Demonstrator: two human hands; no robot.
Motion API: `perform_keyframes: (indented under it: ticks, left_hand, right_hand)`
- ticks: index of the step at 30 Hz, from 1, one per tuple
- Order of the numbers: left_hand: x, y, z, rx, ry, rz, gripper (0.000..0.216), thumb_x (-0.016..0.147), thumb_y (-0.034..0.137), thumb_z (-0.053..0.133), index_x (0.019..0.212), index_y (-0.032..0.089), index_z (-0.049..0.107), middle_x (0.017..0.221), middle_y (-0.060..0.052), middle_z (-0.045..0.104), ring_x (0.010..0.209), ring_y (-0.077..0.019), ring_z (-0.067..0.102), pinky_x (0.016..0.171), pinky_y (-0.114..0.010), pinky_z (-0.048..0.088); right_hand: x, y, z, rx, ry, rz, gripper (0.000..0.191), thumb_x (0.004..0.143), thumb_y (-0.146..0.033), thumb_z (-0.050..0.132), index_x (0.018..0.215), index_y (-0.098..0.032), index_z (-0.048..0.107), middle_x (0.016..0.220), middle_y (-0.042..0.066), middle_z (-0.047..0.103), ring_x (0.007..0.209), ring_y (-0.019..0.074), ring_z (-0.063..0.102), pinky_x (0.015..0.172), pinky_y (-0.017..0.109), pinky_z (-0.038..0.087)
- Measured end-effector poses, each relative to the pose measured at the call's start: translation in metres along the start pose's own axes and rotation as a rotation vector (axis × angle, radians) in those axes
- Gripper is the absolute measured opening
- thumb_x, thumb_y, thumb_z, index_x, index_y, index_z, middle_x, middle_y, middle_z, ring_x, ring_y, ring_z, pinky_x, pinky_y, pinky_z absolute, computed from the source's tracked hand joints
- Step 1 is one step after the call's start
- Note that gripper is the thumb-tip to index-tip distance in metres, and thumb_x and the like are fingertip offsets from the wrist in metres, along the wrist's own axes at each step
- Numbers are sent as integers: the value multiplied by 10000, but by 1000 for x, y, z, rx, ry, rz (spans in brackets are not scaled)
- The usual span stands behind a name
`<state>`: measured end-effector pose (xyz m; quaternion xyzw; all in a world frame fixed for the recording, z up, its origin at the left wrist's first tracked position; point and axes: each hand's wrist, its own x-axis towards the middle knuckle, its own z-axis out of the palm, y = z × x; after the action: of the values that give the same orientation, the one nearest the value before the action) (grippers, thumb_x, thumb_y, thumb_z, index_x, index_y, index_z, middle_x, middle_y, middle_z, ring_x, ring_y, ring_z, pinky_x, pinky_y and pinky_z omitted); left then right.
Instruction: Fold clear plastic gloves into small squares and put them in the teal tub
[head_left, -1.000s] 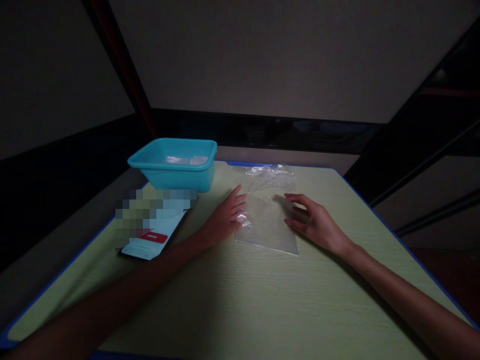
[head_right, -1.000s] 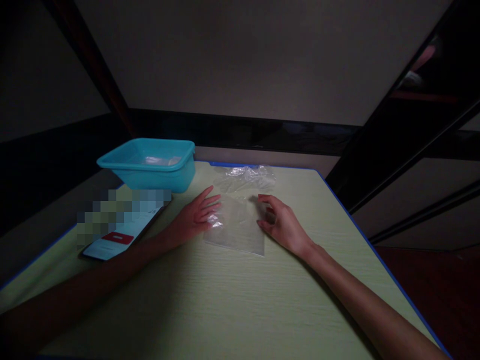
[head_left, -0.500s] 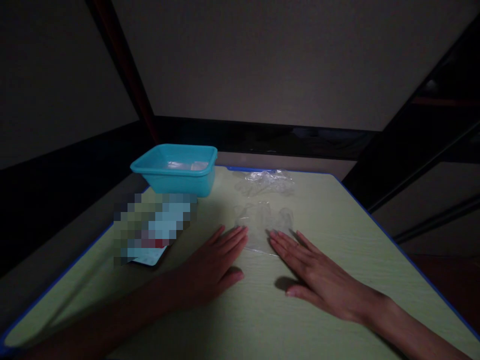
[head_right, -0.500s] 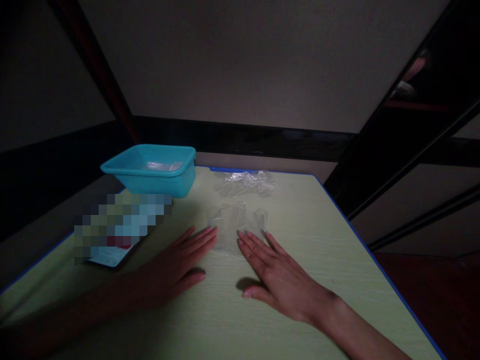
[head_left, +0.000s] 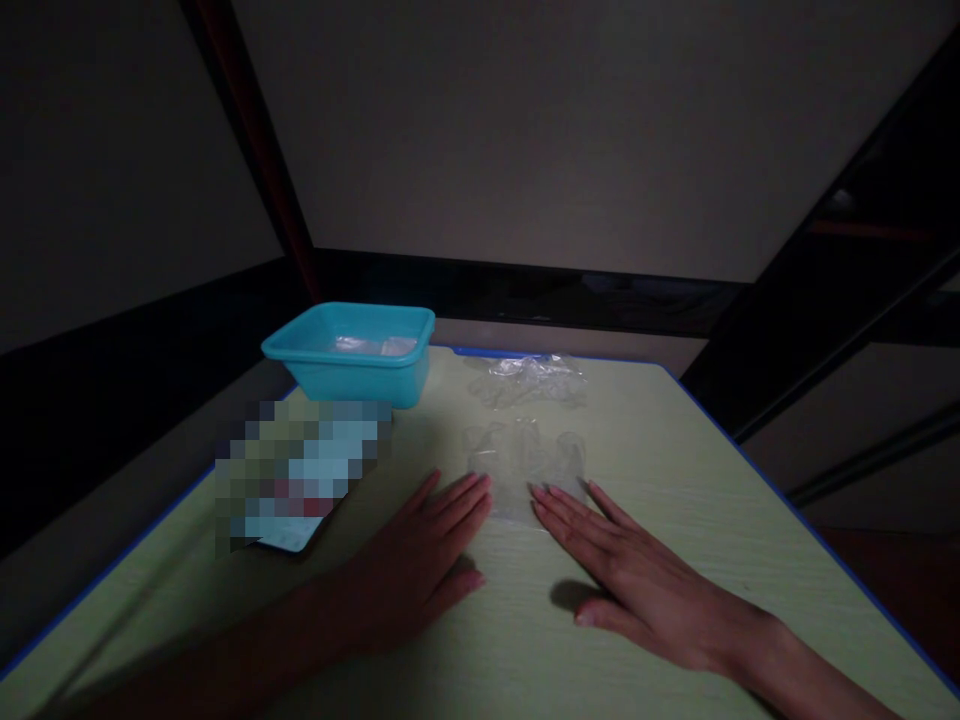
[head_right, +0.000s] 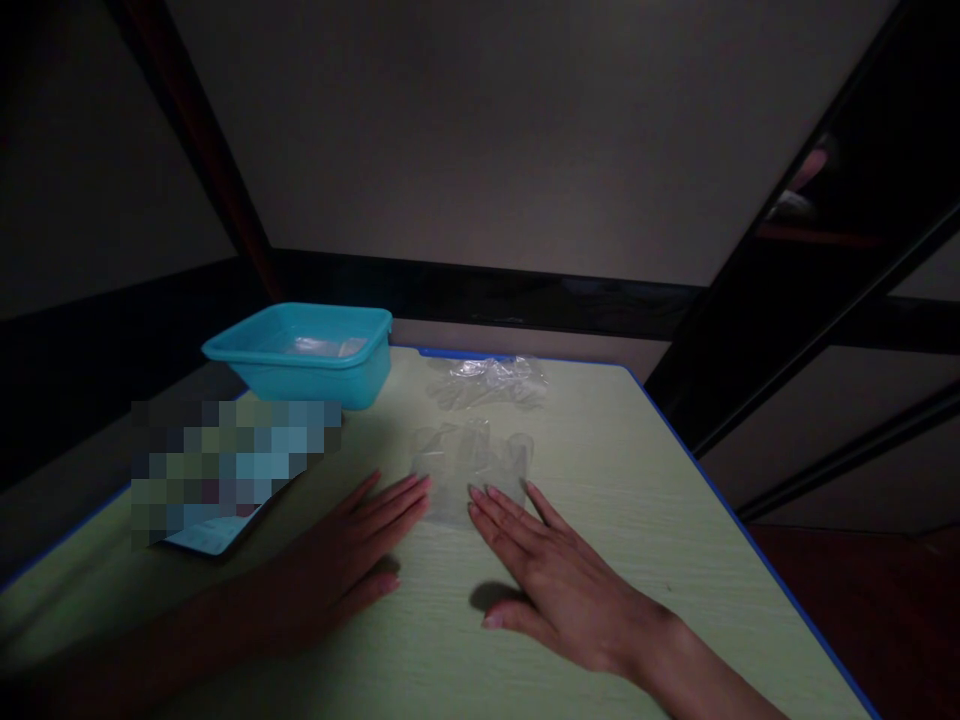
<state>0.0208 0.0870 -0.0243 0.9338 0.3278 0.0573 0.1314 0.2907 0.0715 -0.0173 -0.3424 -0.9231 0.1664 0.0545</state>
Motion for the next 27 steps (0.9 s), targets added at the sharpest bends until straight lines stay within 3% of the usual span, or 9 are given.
perform_keyframes:
  ticks: [6, 13, 17, 21, 27]
  left_hand:
    - [1, 1, -1, -20, -23, -13, 549, 891, 273, 404, 1400, 136, 251, 1478, -133, 232, 1375, -239, 162, 1104, -508, 106]
    - [1, -1, 1, -44, -8, -43, 569, 899, 265, 361, 1416, 114, 177, 1487, -144, 198, 1380, -228, 146, 1112, -490, 107]
    - [-1, -2, 3, -94, 61, -73, 575, 888, 184, 310, 1421, 91, 116, 1472, -165, 240, 1368, -223, 196, 1116, -484, 127]
    - [-2, -4, 3, -160, 137, -10, 668, 827, 82, 301, 1434, 140, 29, 1442, -128, 331, 1355, -204, 241, 1116, -455, 180]
    - [-2, -7, 3, -202, 190, 14, 736, 803, 53, 296, 1433, 180, -64, 1403, -110, 402, 1338, -210, 276, 1086, -482, 243]
  right_hand:
    - [6, 20, -9, 14, 106, 87, 680, 892, -514, 362, 1446, -180, 156, 1476, 133, 225, 1345, 301, 205, 1070, 597, 99]
    - [50, 43, -31, 165, 172, 138, 543, 912, -526, 267, 1370, -239, 328, 1423, 99, 382, 1331, 263, 282, 1093, 564, 84]
    - [64, 51, -26, 143, 223, 182, 531, 926, -501, 211, 1339, -203, 362, 1394, 124, 419, 1337, 243, 273, 1095, 554, 81]
    - [64, 56, -16, 103, 252, 183, 466, 940, -441, 214, 1316, -228, 388, 1370, 108, 455, 1323, 224, 307, 1092, 554, 115]
    - [63, 58, -13, 82, 267, 190, 445, 941, -407, 223, 1311, -225, 392, 1358, 101, 471, 1321, 232, 312, 1084, 569, 130]
